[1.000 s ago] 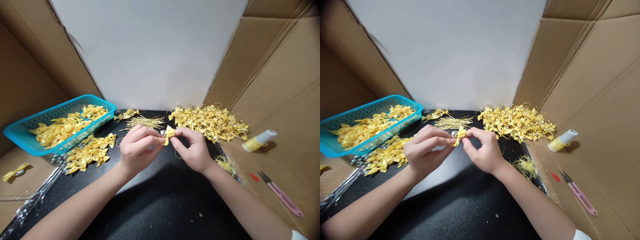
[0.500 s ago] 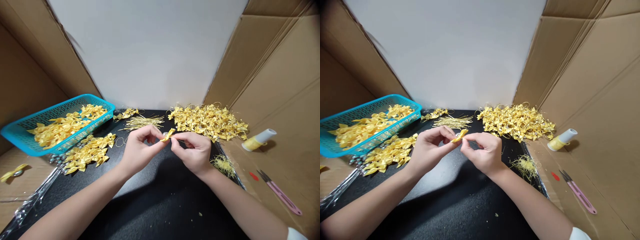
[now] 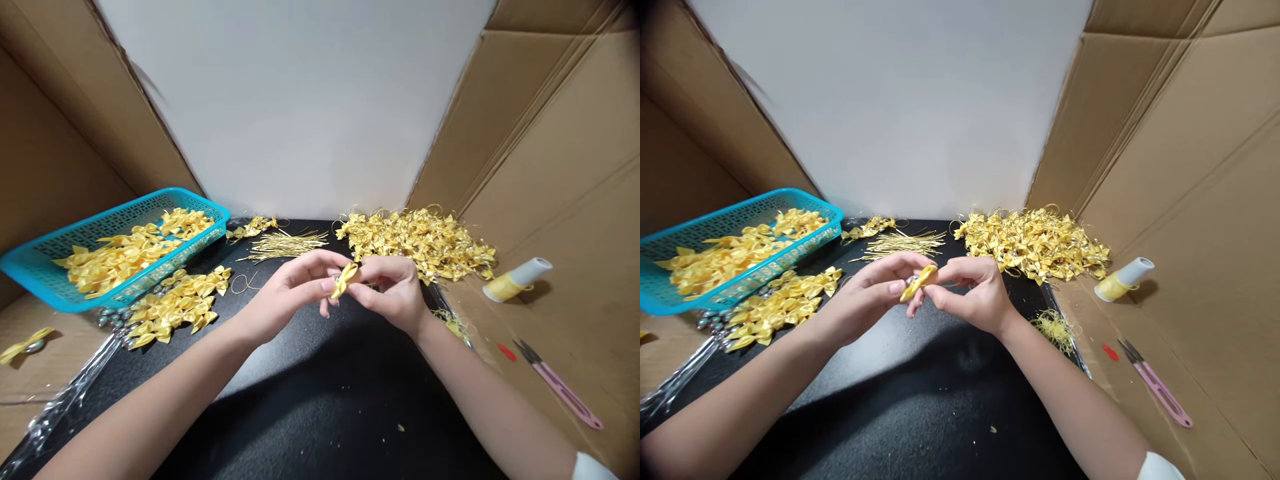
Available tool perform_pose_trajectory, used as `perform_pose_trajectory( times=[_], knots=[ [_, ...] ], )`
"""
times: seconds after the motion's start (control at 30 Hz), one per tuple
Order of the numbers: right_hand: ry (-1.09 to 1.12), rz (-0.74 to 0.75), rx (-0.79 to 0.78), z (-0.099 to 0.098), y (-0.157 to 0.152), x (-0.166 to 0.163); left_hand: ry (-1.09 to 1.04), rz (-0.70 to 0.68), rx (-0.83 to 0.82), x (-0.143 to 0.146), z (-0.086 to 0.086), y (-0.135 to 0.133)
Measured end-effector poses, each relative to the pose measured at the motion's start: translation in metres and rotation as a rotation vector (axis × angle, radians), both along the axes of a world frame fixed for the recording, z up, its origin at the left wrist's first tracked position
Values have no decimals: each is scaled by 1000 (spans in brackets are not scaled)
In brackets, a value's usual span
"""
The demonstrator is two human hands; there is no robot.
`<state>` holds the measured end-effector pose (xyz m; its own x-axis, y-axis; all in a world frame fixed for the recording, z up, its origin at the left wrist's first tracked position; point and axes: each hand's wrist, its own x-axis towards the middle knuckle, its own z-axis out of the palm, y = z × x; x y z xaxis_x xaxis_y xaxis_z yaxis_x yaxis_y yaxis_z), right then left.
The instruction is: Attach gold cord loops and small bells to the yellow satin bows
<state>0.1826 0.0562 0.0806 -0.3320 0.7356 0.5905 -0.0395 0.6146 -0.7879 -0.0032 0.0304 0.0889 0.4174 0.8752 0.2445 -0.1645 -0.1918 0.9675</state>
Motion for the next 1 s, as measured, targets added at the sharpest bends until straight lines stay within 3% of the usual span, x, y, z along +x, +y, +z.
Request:
perform_pose_trajectory(
  times=[0.07,0.2,0.53,0.83,1.0],
  knots=[
    [-13,48,-48,-2,4,2,6,-25,-36,3,2,-2],
    [-23,123,-111,-3,8,4,56,51,-2,6,4,-6],
    [-3,129,-270,-3,10,3,93,162,66,7,3,-7],
    [43,124,-426,-10,6,-3,8,88,-52,7,2,-9],
    [73,108,-401,-9,8,-3,-33,61,-60,4,2,-7]
  ],
)
